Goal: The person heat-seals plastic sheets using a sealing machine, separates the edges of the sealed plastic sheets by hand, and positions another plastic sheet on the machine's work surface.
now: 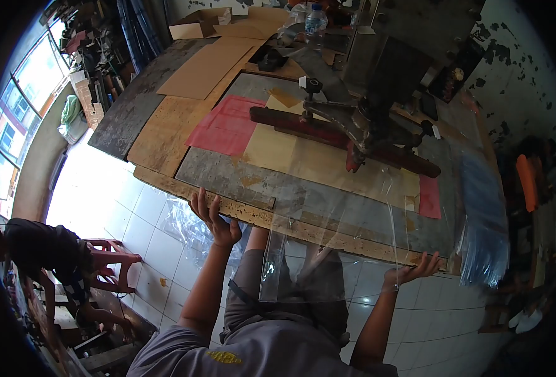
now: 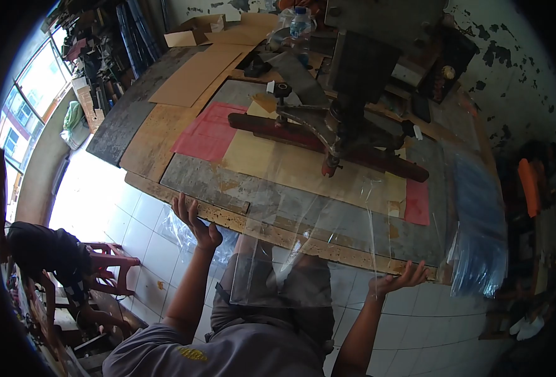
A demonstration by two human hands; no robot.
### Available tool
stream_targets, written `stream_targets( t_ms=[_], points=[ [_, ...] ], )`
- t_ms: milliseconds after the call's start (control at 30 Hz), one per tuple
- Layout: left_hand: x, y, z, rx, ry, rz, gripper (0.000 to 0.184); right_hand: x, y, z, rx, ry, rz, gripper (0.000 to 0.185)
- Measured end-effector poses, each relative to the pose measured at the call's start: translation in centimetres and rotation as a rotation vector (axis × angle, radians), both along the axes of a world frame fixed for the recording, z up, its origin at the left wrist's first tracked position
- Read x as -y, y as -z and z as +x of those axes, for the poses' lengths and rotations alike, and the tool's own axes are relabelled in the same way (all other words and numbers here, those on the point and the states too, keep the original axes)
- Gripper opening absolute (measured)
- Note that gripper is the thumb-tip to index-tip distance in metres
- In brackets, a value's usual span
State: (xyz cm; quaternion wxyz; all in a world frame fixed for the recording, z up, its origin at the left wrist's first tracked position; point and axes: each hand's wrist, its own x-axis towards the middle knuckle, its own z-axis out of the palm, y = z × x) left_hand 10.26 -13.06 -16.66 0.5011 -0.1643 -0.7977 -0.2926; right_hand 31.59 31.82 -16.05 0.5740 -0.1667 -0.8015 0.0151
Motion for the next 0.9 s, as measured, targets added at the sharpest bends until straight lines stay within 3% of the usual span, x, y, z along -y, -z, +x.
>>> stream_targets(
  t_ms=[900],
  points=[
    [-0.09, 0.14, -0.34, -0.029, -0.01, 0.004, 0.059, 0.22, -0.2, -0.05, 0.01, 0.018, -0.005, 0.066]
  ],
)
